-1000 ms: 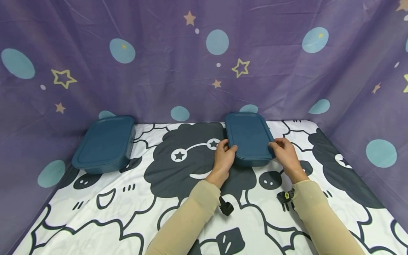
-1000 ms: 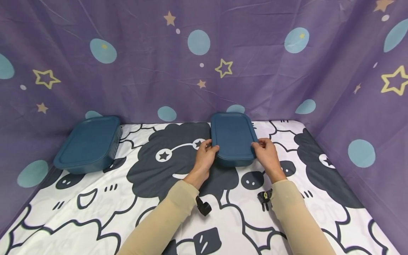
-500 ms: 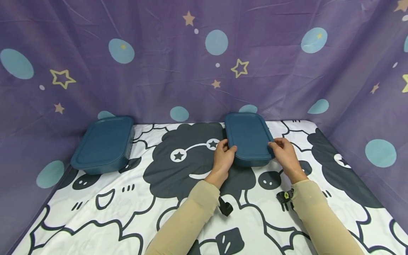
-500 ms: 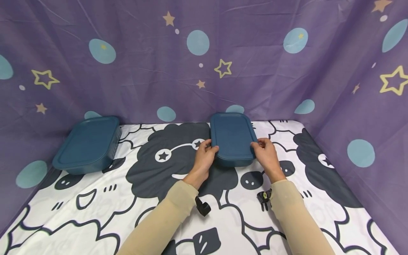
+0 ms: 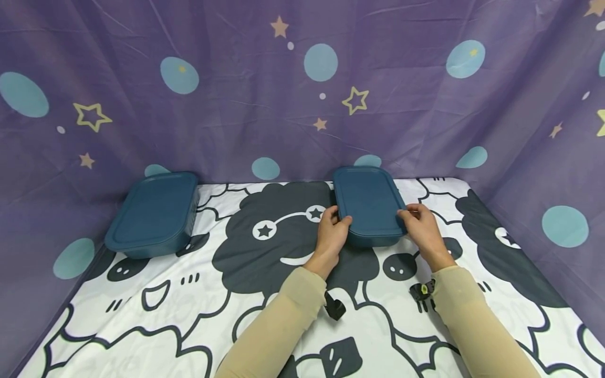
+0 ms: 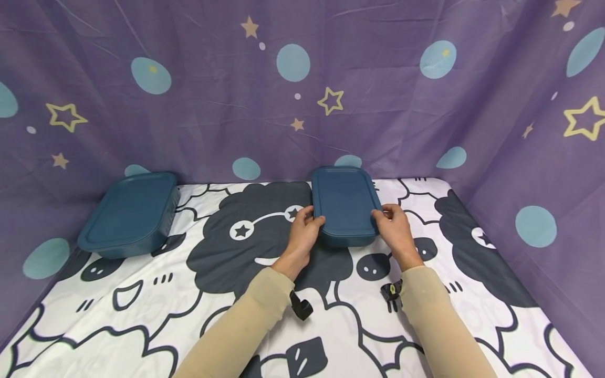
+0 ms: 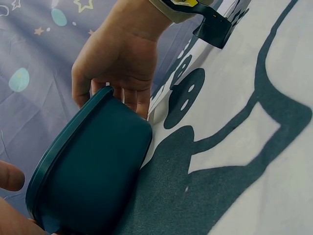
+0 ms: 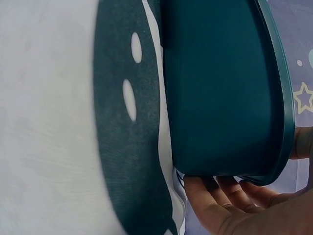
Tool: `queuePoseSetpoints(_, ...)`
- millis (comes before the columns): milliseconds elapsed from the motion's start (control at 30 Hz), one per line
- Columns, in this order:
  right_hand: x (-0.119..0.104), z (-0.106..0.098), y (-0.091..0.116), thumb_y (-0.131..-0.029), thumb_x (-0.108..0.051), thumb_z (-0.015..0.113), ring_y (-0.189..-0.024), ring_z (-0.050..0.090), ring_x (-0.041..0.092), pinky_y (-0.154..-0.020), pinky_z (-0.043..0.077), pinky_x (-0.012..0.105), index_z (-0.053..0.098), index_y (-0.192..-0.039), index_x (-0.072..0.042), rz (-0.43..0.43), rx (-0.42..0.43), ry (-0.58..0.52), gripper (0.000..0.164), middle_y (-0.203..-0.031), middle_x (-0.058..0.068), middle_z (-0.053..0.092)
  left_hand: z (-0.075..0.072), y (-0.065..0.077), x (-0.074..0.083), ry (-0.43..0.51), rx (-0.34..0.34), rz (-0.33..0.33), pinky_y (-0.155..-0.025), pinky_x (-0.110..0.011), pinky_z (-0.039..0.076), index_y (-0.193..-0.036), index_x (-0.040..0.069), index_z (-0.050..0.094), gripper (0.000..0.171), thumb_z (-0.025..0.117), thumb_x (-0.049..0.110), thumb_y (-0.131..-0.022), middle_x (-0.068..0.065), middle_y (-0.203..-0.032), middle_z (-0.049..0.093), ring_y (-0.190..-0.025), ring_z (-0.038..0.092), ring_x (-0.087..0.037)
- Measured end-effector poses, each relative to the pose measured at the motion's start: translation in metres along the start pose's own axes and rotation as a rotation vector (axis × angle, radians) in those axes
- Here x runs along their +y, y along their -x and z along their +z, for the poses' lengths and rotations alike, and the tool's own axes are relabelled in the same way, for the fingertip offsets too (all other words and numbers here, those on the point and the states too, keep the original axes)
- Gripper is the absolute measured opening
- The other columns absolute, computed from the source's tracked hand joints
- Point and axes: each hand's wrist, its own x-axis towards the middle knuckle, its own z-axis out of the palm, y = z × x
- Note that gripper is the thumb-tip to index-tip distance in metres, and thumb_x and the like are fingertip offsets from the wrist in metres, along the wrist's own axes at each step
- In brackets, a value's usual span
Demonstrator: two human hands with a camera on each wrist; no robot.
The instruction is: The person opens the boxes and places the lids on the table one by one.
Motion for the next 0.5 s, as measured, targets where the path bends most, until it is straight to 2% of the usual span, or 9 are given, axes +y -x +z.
queuePoseSetpoints(267, -0.0019, 0.0008, -0.0011, -0.096, -0.034, 0.05, -0.102, 0.051, 0.029, -0.076, 0.045, 0.033, 0.039, -0.139, -0.001, 0.003, 0.012, 0.001, 0.056, -0.122, 0.024, 0.049, 0.0006, 0.0005, 0.0, -0.013, 0.006, 0.013, -0.092, -0.038, 0.045, -0.138, 0.011, 0.047, 0.051, 0.061, 0.016, -0.089, -0.014, -0.12, 0.059, -0.103, 0.059, -0.022)
queuePoseSetpoints(500, -0.0037, 0.0004, -0.0004, -0.096, -0.033, 0.05, -0.103, 0.051, 0.03, -0.074, 0.045, 0.032, 0.035, -0.141, -0.002, 0.017, -0.001, -0.015, 0.057, -0.123, 0.024, 0.047, 0.0009, 0.0008, 0.0006, -0.013, 0.013, 0.01, -0.092, -0.039, 0.045, -0.139, 0.01, 0.045, 0.053, 0.061, 0.016, -0.089, -0.016, -0.119, 0.059, -0.104, 0.058, -0.023)
